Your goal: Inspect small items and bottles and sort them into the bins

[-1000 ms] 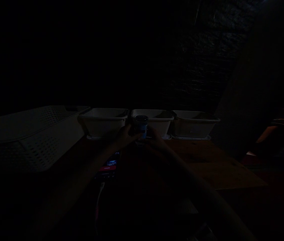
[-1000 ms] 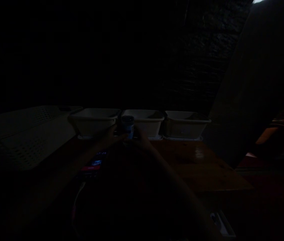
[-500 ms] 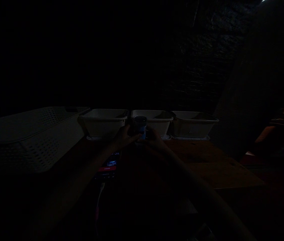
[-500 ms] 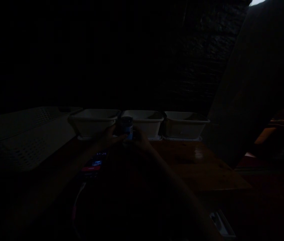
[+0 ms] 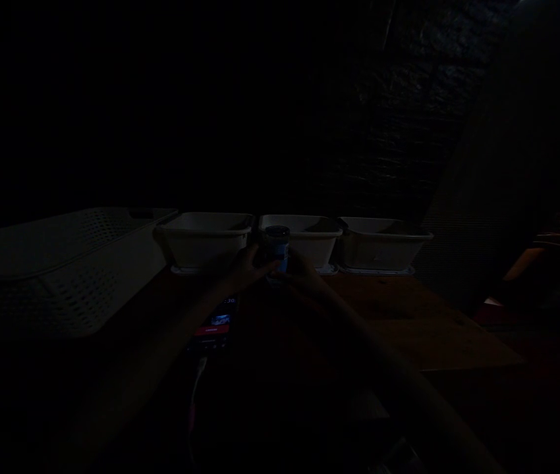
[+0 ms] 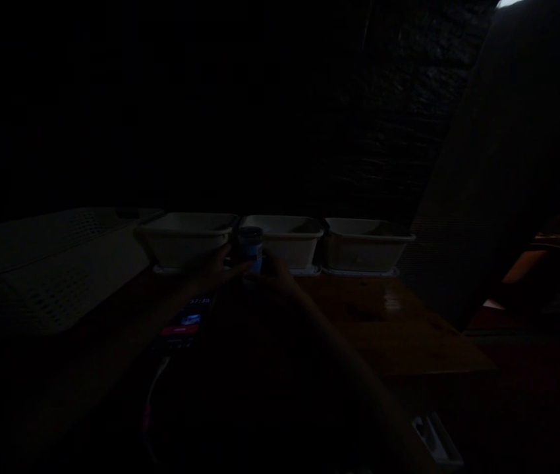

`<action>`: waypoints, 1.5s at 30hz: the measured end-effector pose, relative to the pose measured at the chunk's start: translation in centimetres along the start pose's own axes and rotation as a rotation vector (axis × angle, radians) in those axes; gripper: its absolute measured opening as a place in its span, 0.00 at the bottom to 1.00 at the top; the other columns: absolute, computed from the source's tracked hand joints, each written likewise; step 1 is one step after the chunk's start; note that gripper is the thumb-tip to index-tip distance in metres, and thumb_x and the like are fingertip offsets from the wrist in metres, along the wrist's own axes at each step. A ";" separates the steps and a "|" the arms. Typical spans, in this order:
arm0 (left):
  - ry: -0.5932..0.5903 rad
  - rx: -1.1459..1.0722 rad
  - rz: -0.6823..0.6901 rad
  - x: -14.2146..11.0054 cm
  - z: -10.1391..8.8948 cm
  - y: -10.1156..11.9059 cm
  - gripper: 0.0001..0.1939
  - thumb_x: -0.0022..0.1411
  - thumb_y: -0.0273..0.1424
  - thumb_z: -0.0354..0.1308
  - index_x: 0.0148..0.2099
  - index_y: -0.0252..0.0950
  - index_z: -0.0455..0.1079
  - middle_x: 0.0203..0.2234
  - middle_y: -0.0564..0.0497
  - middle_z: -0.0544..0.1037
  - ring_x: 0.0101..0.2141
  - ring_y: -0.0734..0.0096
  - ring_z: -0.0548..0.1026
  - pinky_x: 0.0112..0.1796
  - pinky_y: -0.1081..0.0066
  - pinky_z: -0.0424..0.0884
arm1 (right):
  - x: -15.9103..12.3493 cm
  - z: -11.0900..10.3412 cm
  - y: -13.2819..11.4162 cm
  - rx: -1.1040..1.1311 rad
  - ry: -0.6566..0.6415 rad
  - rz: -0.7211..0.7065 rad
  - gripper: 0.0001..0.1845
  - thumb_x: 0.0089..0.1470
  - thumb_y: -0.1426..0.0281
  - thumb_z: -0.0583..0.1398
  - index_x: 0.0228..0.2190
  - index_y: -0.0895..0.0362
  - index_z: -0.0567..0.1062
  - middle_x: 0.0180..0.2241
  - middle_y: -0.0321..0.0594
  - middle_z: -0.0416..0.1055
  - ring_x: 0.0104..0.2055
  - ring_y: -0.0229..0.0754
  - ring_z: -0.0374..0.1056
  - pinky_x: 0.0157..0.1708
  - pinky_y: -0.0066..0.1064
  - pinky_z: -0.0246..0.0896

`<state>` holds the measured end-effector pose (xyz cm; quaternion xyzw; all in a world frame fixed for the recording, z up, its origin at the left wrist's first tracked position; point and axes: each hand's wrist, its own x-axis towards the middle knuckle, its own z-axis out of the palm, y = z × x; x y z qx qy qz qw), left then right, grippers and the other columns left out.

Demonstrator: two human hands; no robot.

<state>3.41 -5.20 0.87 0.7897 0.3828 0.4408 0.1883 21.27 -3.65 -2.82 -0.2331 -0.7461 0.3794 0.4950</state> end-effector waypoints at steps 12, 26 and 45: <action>0.000 0.112 0.095 0.1 -0.5 0.4 0.24 0.52 0.45 0.60 0.45 0.35 0.65 0.37 0.47 0.75 0.35 0.64 0.74 0.34 0.66 0.71 | -0.5 0.3 -1.5 -0.034 0.028 -0.005 0.36 0.41 0.64 0.67 0.52 0.55 0.62 0.49 0.45 0.68 0.50 0.47 0.67 0.49 0.41 0.64; -0.004 0.063 0.085 0.2 -0.3 0.2 0.22 0.53 0.42 0.59 0.46 0.35 0.65 0.40 0.45 0.75 0.39 0.62 0.74 0.37 0.65 0.71 | -0.6 0.0 -1.6 -0.133 0.045 0.002 0.36 0.42 0.62 0.66 0.52 0.55 0.63 0.48 0.46 0.69 0.47 0.47 0.68 0.47 0.42 0.65; 0.018 0.105 0.071 0.2 -0.4 -0.3 0.20 0.54 0.43 0.57 0.42 0.32 0.66 0.35 0.45 0.75 0.35 0.62 0.74 0.35 0.65 0.70 | -0.2 -1.0 -2.9 -0.022 -0.127 0.025 0.23 0.49 0.61 0.61 0.45 0.59 0.69 0.45 0.44 0.71 0.47 0.45 0.69 0.49 0.42 0.63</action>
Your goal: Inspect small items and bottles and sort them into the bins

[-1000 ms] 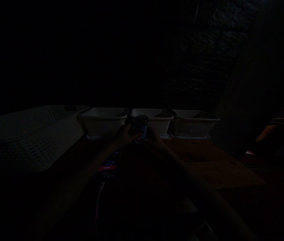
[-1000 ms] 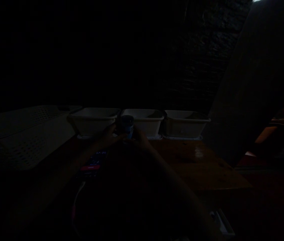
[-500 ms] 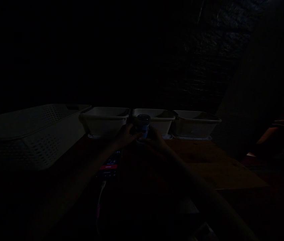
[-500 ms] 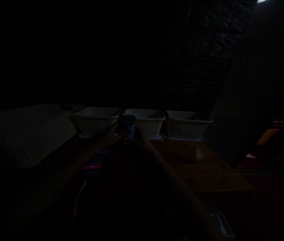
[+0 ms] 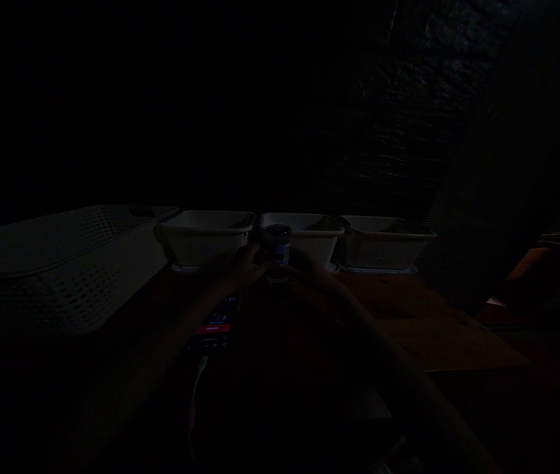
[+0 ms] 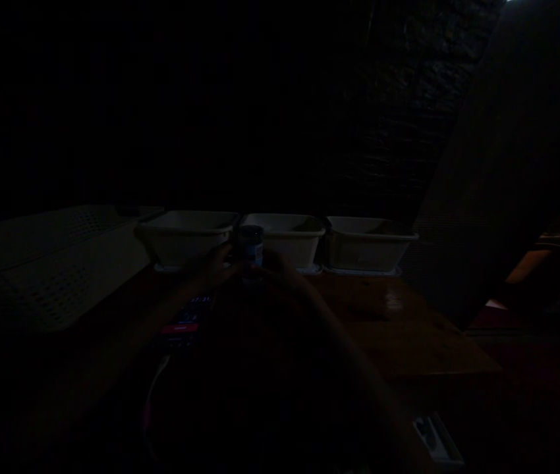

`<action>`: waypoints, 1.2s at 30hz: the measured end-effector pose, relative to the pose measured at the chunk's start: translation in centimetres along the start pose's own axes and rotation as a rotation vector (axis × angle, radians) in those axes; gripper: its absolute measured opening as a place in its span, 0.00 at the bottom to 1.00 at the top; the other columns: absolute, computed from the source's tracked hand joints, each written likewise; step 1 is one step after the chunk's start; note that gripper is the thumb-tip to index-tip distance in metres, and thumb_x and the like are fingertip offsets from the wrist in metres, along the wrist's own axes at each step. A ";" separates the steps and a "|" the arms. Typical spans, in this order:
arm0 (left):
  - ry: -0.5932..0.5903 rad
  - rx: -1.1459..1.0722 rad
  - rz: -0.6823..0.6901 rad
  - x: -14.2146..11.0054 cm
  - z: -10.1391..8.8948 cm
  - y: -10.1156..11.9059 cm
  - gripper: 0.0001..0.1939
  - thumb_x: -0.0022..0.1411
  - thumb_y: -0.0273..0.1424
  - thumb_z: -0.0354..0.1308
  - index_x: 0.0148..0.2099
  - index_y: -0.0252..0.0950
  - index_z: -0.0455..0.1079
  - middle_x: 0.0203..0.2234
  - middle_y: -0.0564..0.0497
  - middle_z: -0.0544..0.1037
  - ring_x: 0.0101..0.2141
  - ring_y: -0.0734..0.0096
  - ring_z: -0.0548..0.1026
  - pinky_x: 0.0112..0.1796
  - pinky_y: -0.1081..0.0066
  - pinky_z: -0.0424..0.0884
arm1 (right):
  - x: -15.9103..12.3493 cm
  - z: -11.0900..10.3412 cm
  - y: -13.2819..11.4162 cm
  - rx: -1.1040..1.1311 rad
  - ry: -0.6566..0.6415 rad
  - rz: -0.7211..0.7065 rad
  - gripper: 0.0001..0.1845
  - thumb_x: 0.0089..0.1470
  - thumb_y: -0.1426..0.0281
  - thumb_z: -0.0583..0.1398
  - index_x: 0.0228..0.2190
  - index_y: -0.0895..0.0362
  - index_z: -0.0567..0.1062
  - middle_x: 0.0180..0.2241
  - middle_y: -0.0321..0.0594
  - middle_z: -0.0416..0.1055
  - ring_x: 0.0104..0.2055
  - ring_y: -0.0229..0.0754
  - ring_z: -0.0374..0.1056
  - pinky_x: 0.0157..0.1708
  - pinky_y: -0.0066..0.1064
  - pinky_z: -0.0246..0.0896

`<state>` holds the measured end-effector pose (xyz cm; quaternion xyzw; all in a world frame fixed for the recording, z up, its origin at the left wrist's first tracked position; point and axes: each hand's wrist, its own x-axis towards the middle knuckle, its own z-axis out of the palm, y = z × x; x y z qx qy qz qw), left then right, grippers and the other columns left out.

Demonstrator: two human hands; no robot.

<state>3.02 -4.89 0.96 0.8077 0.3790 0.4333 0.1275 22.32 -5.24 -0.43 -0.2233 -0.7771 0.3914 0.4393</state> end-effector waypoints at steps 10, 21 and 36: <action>0.001 -0.049 0.018 -0.1 0.2 -0.4 0.17 0.57 0.41 0.54 0.41 0.33 0.66 0.36 0.45 0.74 0.36 0.63 0.73 0.36 0.64 0.70 | -0.1 0.4 0.5 -0.070 0.079 -0.075 0.22 0.52 0.61 0.60 0.47 0.58 0.68 0.46 0.46 0.70 0.48 0.47 0.68 0.50 0.44 0.62; 0.007 -0.026 0.028 0.0 0.8 -1.4 0.17 0.59 0.41 0.53 0.42 0.33 0.65 0.36 0.45 0.74 0.36 0.63 0.74 0.36 0.64 0.70 | -0.2 0.5 1.1 -0.097 0.095 -0.069 0.23 0.52 0.60 0.59 0.48 0.58 0.67 0.47 0.46 0.70 0.48 0.47 0.68 0.49 0.44 0.63; 0.011 0.038 0.023 0.0 0.7 -0.7 0.16 0.58 0.41 0.52 0.41 0.33 0.65 0.34 0.45 0.75 0.35 0.63 0.74 0.36 0.65 0.69 | 0.0 0.4 2.0 -0.101 0.106 -0.045 0.26 0.52 0.59 0.59 0.50 0.59 0.66 0.46 0.47 0.70 0.47 0.46 0.69 0.48 0.42 0.63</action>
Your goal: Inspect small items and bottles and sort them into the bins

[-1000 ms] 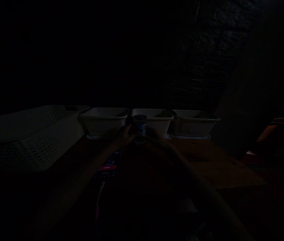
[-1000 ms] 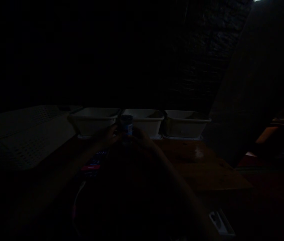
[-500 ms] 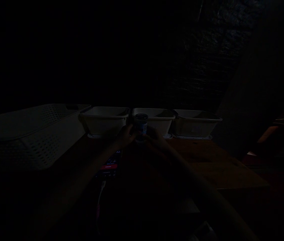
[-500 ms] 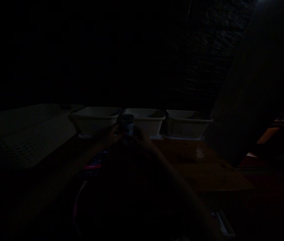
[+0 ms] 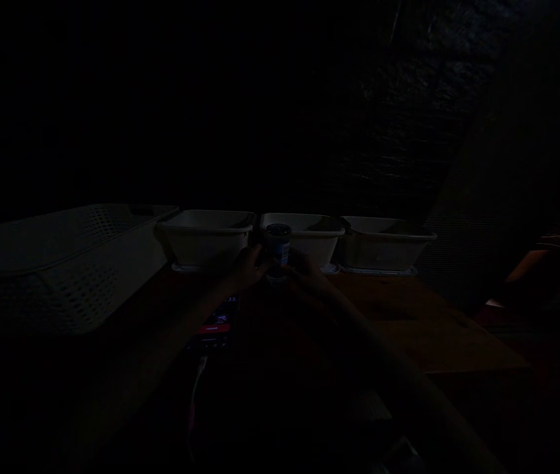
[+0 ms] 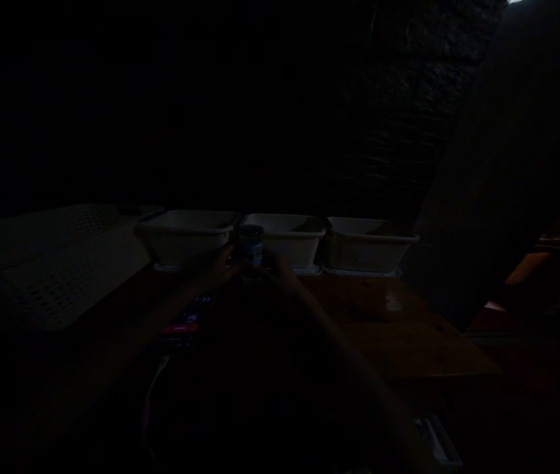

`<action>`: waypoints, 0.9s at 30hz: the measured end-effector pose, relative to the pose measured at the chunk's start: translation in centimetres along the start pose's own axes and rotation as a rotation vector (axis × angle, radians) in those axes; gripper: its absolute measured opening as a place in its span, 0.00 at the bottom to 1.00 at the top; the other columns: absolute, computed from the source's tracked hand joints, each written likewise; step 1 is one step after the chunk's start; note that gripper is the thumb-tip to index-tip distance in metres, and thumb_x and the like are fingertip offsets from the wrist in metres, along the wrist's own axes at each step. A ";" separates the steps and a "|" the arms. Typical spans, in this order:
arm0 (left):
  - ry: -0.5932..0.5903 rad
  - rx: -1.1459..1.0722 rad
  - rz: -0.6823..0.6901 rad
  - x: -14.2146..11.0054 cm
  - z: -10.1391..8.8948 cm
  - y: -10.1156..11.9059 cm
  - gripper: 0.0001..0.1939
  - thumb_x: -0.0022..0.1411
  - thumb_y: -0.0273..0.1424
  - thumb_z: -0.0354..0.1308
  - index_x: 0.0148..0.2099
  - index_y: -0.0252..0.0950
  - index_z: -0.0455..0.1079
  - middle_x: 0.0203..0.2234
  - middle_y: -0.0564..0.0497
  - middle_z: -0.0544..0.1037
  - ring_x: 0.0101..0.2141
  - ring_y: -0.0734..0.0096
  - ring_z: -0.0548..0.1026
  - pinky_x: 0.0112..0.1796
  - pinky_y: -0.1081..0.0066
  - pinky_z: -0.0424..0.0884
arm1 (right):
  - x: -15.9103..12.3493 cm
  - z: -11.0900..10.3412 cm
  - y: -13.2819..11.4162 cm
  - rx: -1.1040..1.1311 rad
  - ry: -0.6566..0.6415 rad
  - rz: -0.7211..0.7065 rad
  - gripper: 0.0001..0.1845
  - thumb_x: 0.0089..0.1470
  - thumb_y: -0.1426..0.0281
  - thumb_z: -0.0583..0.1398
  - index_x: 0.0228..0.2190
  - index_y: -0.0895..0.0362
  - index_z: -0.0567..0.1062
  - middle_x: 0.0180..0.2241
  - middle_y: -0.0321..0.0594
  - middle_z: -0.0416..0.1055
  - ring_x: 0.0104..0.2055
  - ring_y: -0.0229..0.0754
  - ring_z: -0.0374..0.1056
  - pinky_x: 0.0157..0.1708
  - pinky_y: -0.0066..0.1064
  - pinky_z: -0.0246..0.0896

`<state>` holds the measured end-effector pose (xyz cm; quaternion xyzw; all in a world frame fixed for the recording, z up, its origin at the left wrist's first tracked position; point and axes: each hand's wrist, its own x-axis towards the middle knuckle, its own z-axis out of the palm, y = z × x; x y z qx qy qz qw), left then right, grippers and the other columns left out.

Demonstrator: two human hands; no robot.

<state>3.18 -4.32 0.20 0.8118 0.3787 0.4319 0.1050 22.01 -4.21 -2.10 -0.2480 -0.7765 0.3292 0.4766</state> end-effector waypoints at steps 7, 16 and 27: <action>-0.007 -0.065 0.011 0.1 0.3 -0.9 0.17 0.59 0.41 0.53 0.44 0.34 0.65 0.38 0.44 0.75 0.37 0.63 0.74 0.36 0.66 0.70 | 0.0 -0.1 -0.1 -0.011 -0.001 -0.013 0.27 0.52 0.60 0.59 0.51 0.59 0.66 0.48 0.49 0.69 0.49 0.48 0.68 0.49 0.43 0.63; -0.010 -0.022 -0.013 0.0 0.1 -0.4 0.17 0.59 0.42 0.52 0.42 0.33 0.65 0.36 0.43 0.75 0.35 0.63 0.74 0.35 0.66 0.70 | 0.0 0.0 -0.3 -0.018 0.008 -0.009 0.26 0.53 0.61 0.59 0.51 0.59 0.65 0.48 0.48 0.69 0.49 0.47 0.67 0.49 0.42 0.63; -0.021 -0.008 -0.027 -0.1 -0.1 0.2 0.16 0.59 0.41 0.52 0.41 0.33 0.64 0.35 0.45 0.75 0.35 0.63 0.74 0.34 0.66 0.70 | 0.0 0.0 -0.3 -0.020 0.007 -0.023 0.25 0.53 0.61 0.59 0.50 0.58 0.66 0.48 0.47 0.69 0.49 0.46 0.67 0.50 0.43 0.63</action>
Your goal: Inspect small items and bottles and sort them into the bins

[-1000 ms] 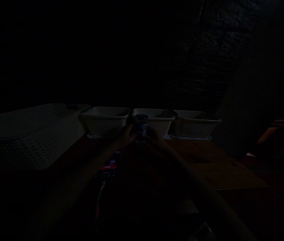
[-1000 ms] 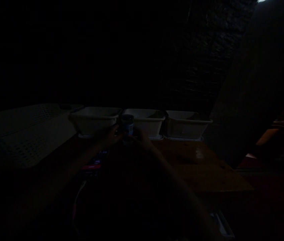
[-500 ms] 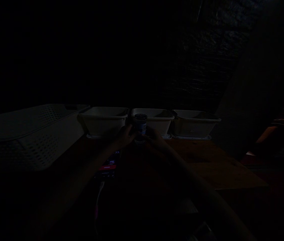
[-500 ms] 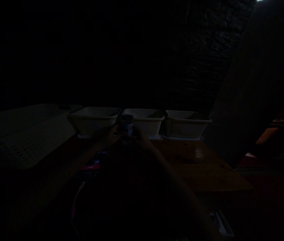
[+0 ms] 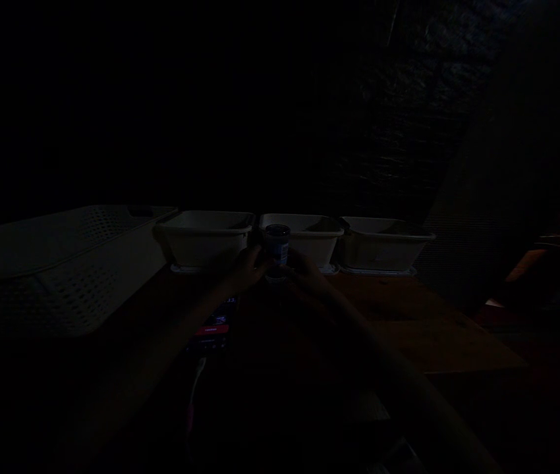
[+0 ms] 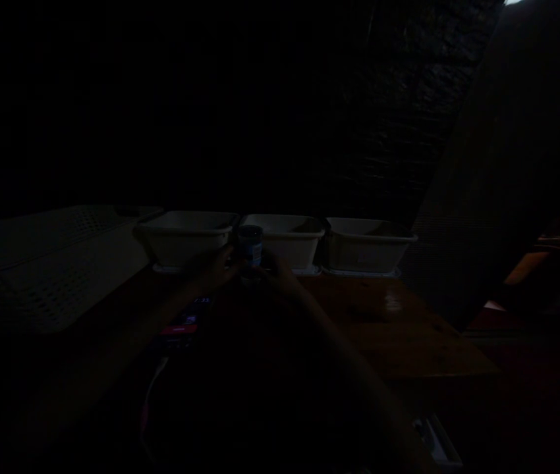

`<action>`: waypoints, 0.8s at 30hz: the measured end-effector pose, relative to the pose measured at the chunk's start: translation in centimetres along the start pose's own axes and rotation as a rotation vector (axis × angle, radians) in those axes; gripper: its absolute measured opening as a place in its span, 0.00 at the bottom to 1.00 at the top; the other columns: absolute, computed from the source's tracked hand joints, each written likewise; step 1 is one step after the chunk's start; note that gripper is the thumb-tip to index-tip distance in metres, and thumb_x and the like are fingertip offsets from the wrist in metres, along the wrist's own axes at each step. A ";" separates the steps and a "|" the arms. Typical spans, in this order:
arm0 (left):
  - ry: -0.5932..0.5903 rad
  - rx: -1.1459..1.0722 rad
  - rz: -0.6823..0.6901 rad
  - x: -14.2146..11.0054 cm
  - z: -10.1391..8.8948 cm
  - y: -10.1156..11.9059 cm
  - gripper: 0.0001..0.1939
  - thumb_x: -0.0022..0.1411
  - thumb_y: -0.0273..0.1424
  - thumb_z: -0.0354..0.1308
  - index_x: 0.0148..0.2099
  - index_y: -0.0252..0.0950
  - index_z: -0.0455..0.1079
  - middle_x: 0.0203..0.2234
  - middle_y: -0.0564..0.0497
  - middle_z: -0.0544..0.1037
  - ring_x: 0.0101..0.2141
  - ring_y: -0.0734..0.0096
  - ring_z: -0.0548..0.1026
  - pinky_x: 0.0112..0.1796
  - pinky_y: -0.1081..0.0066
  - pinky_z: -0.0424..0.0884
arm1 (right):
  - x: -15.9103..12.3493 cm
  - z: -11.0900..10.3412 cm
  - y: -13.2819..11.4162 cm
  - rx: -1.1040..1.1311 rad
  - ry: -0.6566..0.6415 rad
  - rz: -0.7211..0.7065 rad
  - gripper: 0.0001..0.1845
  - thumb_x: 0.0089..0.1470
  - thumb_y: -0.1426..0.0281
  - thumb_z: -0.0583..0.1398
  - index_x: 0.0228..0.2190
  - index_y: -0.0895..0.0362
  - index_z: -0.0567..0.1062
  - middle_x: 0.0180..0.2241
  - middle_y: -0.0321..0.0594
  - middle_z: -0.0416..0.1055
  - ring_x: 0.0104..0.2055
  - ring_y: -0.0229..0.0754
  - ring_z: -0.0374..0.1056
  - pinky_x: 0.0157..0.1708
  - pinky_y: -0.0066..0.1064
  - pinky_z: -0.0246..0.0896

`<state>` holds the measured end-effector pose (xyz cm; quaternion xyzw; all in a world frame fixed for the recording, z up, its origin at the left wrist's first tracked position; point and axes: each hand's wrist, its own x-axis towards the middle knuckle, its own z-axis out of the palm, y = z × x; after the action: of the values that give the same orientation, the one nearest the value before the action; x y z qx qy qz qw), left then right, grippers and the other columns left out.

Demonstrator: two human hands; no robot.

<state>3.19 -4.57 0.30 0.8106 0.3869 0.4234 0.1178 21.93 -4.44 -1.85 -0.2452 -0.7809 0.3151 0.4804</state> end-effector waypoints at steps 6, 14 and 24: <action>0.001 -0.054 0.025 0.1 0.1 -0.1 0.17 0.59 0.40 0.52 0.45 0.34 0.64 0.39 0.44 0.75 0.39 0.61 0.74 0.37 0.65 0.70 | 0.0 -0.1 0.1 0.022 -0.004 0.018 0.26 0.52 0.61 0.59 0.51 0.59 0.65 0.49 0.48 0.68 0.50 0.47 0.67 0.50 0.43 0.62; 0.009 -0.010 0.019 0.1 0.2 -0.4 0.17 0.59 0.42 0.52 0.42 0.34 0.65 0.35 0.45 0.75 0.35 0.63 0.74 0.36 0.65 0.70 | 0.0 -0.1 -0.2 -0.006 -0.010 0.008 0.25 0.53 0.62 0.58 0.51 0.59 0.65 0.49 0.49 0.68 0.49 0.47 0.68 0.49 0.43 0.63; 0.002 -0.022 0.008 0.0 -0.1 0.4 0.16 0.59 0.42 0.53 0.41 0.34 0.65 0.36 0.45 0.75 0.36 0.63 0.74 0.36 0.66 0.69 | 0.1 0.0 0.2 -0.013 -0.002 -0.006 0.24 0.53 0.61 0.58 0.50 0.58 0.66 0.49 0.47 0.68 0.50 0.47 0.66 0.51 0.44 0.61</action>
<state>3.35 -4.92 0.54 0.8106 0.3791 0.4286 0.1245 21.96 -4.27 -1.92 -0.2455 -0.7842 0.3090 0.4789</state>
